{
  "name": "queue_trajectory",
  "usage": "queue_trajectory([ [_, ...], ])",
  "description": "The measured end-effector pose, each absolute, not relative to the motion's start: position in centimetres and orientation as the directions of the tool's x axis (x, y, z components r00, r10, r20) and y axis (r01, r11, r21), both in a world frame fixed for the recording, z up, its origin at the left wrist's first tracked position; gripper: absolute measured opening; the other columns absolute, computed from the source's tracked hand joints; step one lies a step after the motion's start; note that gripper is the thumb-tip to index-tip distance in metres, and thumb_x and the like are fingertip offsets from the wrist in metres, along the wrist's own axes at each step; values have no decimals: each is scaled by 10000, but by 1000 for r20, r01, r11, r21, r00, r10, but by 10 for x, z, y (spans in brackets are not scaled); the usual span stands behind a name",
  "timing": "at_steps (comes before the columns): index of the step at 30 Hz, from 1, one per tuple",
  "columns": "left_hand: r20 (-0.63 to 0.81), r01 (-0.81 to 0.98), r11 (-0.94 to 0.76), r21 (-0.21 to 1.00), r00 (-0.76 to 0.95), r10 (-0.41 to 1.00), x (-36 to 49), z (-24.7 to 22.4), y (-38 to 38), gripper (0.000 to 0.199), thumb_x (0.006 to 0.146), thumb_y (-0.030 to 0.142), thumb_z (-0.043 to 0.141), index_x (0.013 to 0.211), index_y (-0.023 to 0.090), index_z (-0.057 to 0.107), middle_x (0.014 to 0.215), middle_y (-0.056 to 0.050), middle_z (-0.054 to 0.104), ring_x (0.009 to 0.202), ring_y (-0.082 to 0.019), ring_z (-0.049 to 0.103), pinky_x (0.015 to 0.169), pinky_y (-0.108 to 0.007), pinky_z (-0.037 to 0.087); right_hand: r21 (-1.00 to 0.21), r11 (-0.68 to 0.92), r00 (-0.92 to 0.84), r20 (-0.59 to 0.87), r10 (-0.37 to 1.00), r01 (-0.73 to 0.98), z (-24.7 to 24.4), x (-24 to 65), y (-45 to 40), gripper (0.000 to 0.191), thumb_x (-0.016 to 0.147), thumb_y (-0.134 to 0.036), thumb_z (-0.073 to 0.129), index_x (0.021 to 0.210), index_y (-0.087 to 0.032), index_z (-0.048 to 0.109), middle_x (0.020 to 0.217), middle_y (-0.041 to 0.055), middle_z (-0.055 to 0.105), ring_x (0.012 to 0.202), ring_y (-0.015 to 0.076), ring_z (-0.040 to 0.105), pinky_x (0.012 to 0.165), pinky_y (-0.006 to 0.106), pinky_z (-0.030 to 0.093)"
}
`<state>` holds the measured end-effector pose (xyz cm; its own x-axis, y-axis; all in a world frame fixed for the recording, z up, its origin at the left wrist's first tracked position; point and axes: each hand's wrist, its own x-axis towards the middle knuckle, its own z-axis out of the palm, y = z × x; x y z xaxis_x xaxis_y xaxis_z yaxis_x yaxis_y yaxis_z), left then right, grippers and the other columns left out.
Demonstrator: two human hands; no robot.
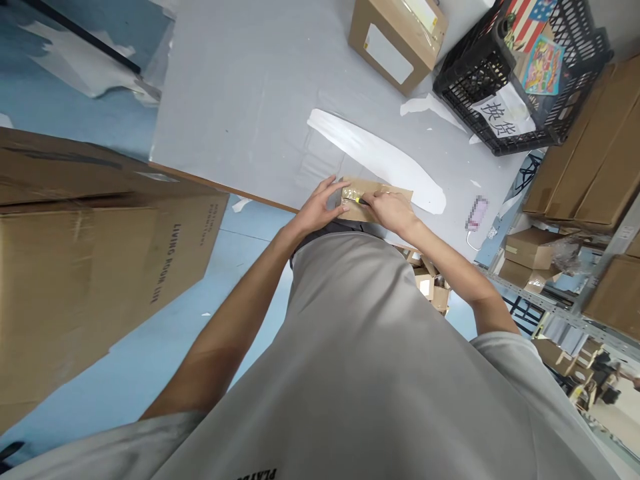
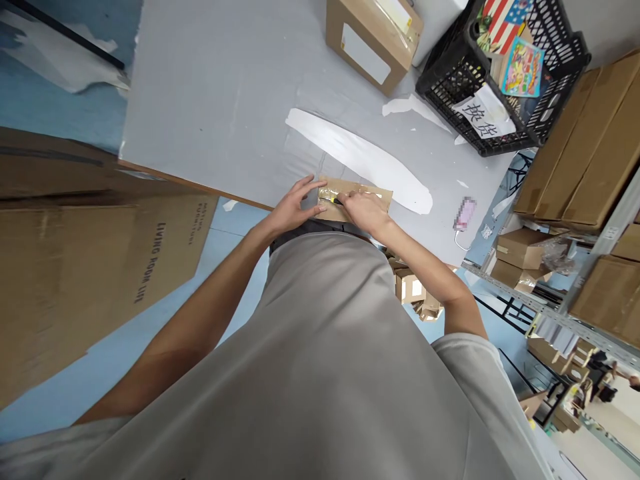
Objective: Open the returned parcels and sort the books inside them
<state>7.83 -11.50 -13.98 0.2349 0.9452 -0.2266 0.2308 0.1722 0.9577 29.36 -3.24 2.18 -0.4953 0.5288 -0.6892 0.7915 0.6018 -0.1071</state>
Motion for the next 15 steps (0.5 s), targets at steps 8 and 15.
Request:
queue_trajectory([
  [8,-267,214,215,953,254,929,78,-135,-116,1012,957,888,717,1720,240,572,1859,-196,416,1778,-397,329,1417,-563,371,-135,601,-514,-681,521,788,28,269,-33,443,1125,-55,431,1420,-64,761,1300,259,842,1293,376,798,1112,493,612],
  [15,-290,288,212,934,265,919,73,-135,-116,925,992,842,697,1724,291,569,1857,-179,420,1748,-422,383,1344,-599,490,-141,648,-537,-703,467,748,36,265,-29,405,1097,-50,496,1375,-27,789,1323,319,826,1307,402,804,1101,498,636],
])
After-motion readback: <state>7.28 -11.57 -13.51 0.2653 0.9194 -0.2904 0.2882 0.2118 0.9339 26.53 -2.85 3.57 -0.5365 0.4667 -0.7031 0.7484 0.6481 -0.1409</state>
